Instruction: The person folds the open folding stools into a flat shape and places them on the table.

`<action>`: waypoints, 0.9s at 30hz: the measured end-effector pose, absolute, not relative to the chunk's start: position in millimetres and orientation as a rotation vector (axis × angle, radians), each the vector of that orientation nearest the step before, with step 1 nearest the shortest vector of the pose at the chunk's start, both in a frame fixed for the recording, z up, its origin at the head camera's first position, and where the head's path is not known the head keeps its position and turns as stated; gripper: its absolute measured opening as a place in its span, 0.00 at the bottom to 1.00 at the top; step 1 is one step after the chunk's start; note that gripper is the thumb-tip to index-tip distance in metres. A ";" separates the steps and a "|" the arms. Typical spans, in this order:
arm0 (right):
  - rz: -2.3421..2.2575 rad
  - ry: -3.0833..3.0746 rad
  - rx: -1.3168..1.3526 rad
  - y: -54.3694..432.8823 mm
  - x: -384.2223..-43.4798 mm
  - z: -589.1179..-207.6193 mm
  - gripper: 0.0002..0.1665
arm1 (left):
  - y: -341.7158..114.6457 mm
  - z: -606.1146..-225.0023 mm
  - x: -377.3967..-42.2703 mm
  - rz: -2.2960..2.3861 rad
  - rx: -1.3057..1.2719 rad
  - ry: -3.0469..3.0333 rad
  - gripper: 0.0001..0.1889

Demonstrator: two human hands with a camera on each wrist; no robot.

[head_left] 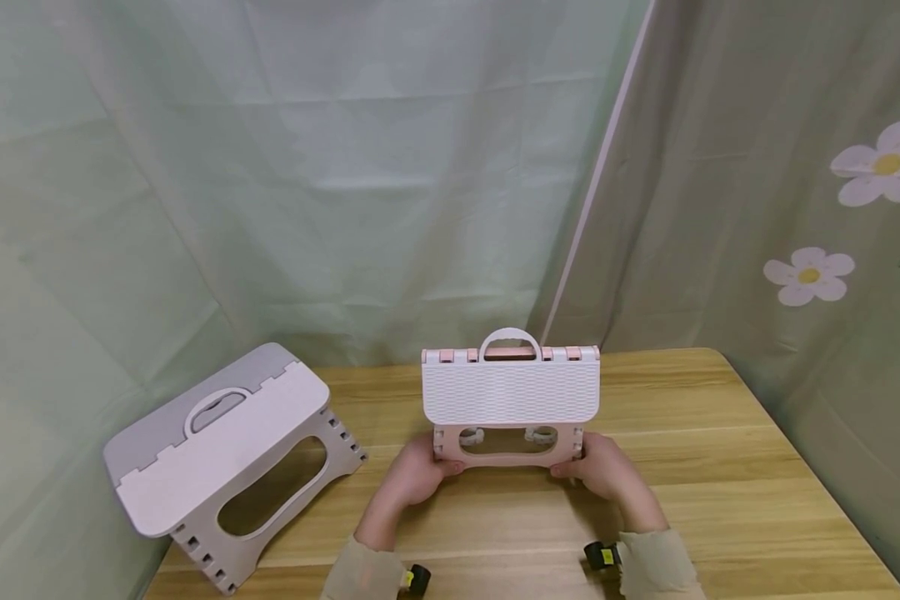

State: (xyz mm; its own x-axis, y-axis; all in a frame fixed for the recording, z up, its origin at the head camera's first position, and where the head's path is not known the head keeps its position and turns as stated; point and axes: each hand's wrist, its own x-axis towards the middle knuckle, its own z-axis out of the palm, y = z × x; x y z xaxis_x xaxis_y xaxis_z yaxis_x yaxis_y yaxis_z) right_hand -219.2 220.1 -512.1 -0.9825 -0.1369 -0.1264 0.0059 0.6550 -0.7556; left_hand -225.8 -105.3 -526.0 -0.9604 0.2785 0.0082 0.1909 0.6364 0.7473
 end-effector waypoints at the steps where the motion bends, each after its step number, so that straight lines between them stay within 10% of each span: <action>1: -1.232 2.700 -0.104 220.3 -219.2 -512.2 0.17 | -105.0 -525.6 -225.6 1.229 0.397 2.749 0.19; 27: -1.193 2.727 -0.110 220.5 -220.3 -512.4 0.18 | -107.3 -526.4 -225.9 1.293 0.371 2.722 0.19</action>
State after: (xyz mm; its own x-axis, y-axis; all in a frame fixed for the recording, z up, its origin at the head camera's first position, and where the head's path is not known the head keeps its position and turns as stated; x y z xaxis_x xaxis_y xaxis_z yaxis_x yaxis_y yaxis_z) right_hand -220.3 220.5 -512.4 -0.9841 -0.1320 -0.1192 -0.0020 0.6787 -0.7345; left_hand -225.9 -107.3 -526.4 -0.9647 0.2633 0.0098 0.1739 0.6083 0.7744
